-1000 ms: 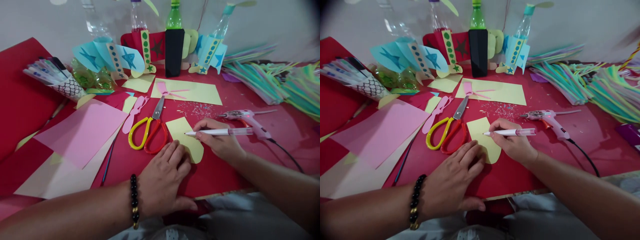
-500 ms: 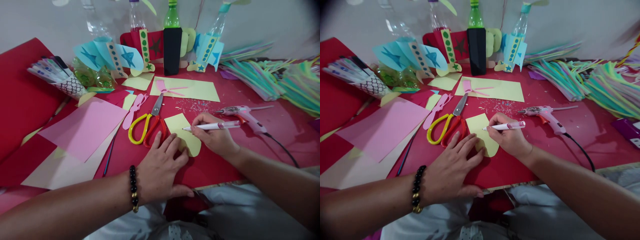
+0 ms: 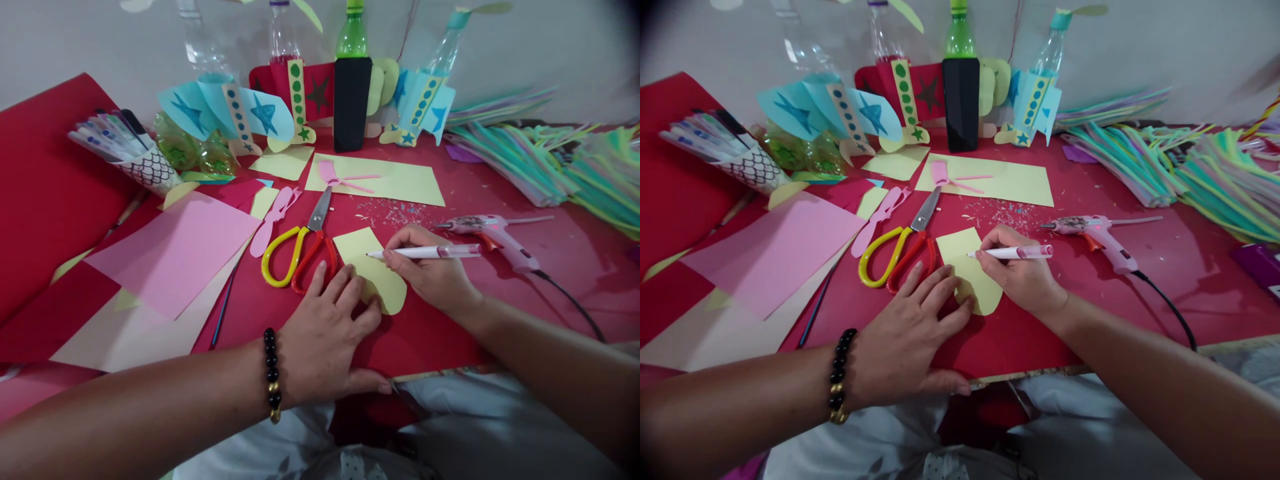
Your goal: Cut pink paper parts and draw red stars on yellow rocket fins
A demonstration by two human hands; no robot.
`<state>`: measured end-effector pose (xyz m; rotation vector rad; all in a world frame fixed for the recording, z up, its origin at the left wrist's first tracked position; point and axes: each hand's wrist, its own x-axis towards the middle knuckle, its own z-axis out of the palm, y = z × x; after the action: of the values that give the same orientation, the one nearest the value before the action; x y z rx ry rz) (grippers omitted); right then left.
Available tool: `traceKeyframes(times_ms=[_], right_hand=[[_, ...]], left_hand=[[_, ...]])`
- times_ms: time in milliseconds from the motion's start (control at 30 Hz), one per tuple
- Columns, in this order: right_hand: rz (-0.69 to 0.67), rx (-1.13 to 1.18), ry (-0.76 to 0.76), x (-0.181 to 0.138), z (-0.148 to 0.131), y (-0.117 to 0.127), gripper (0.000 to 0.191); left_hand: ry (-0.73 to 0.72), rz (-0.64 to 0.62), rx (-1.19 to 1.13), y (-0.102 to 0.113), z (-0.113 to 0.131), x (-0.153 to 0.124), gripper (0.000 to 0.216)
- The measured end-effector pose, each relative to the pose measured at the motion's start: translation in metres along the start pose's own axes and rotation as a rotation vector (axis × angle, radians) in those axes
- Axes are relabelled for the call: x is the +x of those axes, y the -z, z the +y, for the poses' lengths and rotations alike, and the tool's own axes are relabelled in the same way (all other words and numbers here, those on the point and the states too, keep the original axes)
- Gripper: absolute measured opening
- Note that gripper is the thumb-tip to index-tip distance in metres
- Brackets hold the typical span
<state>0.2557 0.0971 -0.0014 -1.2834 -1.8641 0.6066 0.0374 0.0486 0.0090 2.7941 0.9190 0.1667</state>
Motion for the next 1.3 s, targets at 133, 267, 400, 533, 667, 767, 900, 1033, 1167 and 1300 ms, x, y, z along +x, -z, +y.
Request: traceKeyframes(times_ms=[133,267,400,533,667,767,900,1033,1167,1300], right_hand=[[0.007,-0.017,0.013,0.000,0.001,-0.001,0.012],[0.005,-0.034,0.005,0.001,0.002,-0.002,0.012],[0.001,-0.049,0.011,0.001,0.000,-0.002,0.012],[-0.016,-0.040,0.024,0.000,-0.003,-0.001,0.013],[-0.047,-0.010,0.025,-0.003,-0.005,-0.001,0.014],[-0.093,-0.014,0.060,-0.005,-0.008,0.001,0.013],[-0.165,-0.030,0.111,-0.007,-0.014,0.005,0.012],[-0.230,-0.052,0.135,-0.010,-0.019,0.007,0.012],[-0.201,-0.041,0.147,-0.009,-0.017,0.008,0.012],[-0.002,-0.038,0.068,-0.005,-0.008,0.007,0.011]], left_hand=[[-0.001,-0.001,0.005,0.000,0.000,-0.001,0.086],[-0.004,0.007,0.007,0.000,0.001,-0.001,0.086],[-0.001,0.020,0.002,-0.001,0.001,0.000,0.087],[0.001,0.030,-0.015,-0.003,0.000,0.000,0.087],[0.009,0.032,-0.042,-0.004,-0.002,-0.001,0.086],[0.013,0.038,-0.059,-0.004,-0.003,-0.001,0.085],[0.007,0.046,-0.053,-0.004,-0.003,0.000,0.087],[0.007,0.054,-0.048,-0.005,-0.004,-0.001,0.085],[0.015,0.057,-0.050,-0.005,-0.003,-0.002,0.090],[0.017,0.038,-0.051,-0.004,-0.003,-0.002,0.088]])
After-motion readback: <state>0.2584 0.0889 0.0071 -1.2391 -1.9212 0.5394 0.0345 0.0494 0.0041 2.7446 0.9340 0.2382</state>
